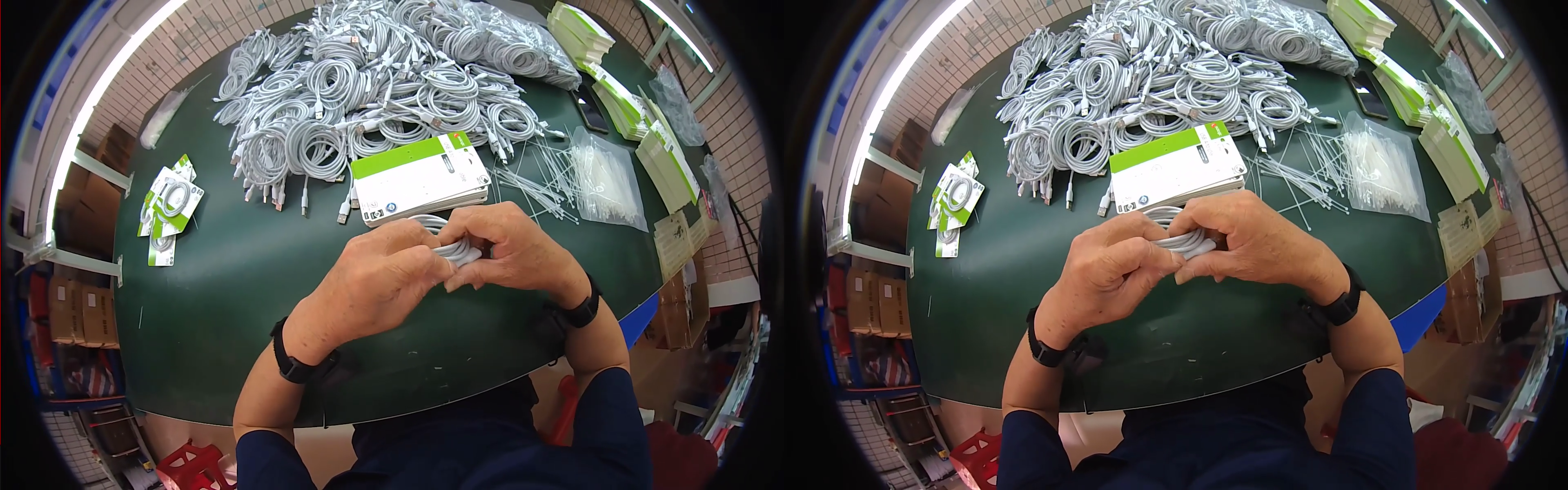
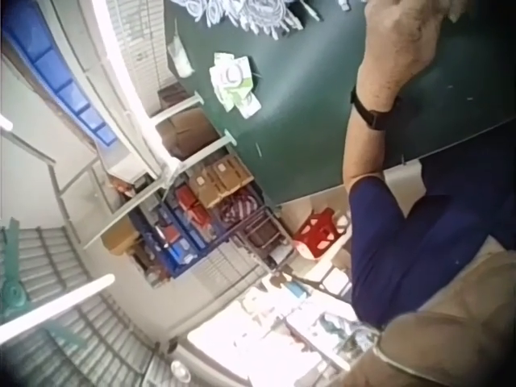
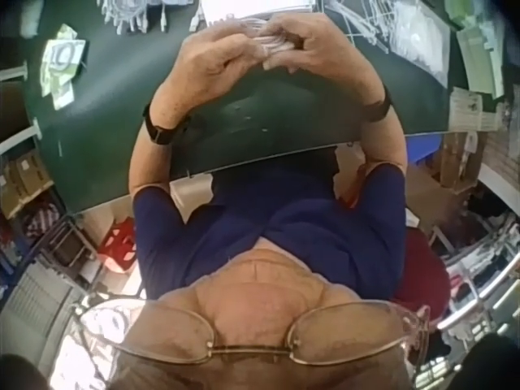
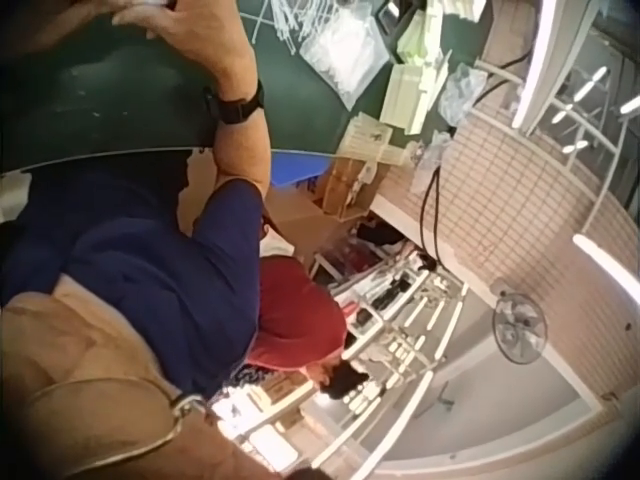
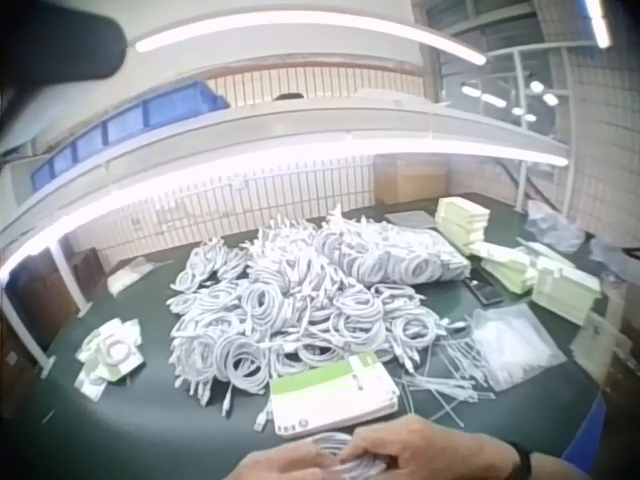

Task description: The person picks up a coiled cable and a cardboard backing, fits the cable into the backing, and secures it by threading a zip tie through the holes and pulling it tight. They then repeat the process with another cable and backing.

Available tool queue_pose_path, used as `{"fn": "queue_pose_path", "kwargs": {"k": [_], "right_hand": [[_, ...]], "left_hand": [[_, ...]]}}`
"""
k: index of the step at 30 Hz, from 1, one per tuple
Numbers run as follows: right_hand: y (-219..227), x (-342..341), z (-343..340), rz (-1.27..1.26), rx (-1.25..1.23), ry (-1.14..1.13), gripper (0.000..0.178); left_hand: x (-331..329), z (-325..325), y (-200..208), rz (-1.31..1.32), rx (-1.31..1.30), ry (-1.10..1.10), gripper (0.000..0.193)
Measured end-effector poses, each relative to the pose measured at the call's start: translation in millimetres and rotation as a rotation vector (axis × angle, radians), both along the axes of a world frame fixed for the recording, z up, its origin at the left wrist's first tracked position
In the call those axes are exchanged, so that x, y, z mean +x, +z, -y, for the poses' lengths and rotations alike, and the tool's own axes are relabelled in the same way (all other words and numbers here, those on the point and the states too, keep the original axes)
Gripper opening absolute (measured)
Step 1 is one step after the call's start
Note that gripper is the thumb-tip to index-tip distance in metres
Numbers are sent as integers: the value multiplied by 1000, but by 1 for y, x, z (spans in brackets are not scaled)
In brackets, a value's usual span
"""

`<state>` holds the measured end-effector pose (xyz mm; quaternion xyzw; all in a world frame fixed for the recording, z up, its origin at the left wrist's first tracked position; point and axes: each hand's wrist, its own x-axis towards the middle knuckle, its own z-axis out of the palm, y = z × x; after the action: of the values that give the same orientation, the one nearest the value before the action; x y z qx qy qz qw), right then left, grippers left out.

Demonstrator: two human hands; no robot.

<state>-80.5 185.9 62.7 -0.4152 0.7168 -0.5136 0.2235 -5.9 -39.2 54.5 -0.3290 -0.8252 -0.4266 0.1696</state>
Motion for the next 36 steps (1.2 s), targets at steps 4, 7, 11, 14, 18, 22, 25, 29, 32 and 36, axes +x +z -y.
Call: {"fn": "queue_pose_path", "kwargs": {"k": [4, 7, 11, 14, 18, 22, 25, 29, 32, 36], "right_hand": [[3, 2, -7, 70, 54, 14, 37], [-4, -6, -10, -144, -35, 35, 36], [-6, -6, -8, -490, -228, 16, 32], [-5, -1, -5, -575, -235, -102, 25], [-5, -4, -6, -869, -166, -159, 23], [-7, -11, -11, -944, -162, -168, 27], [-14, -19, -11, -946, -191, -176, 27], [-19, -33, -22, -875, -210, -318, 26], [-26, -42, -25, -841, -226, -375, 25], [-29, -43, -27, -818, -221, -401, 25]], "left_hand": [[-2, 3, -3, -48, -25, -42, 22], [-2, 2, -2, -98, -34, -69, 23], [-10, 3, -4, -160, -17, -82, 22], [-17, 9, -6, -180, -14, -92, 21], [-28, 13, -4, -233, -184, -71, 18], [-42, 11, -9, -243, -145, -87, 20], [-44, 9, -11, -188, -187, -74, 21], [-56, 9, -22, -222, -22, 230, 33], [-65, 7, -32, -57, -223, 345, 53], [-84, 10, -44, 66, -441, 382, 80]]}}
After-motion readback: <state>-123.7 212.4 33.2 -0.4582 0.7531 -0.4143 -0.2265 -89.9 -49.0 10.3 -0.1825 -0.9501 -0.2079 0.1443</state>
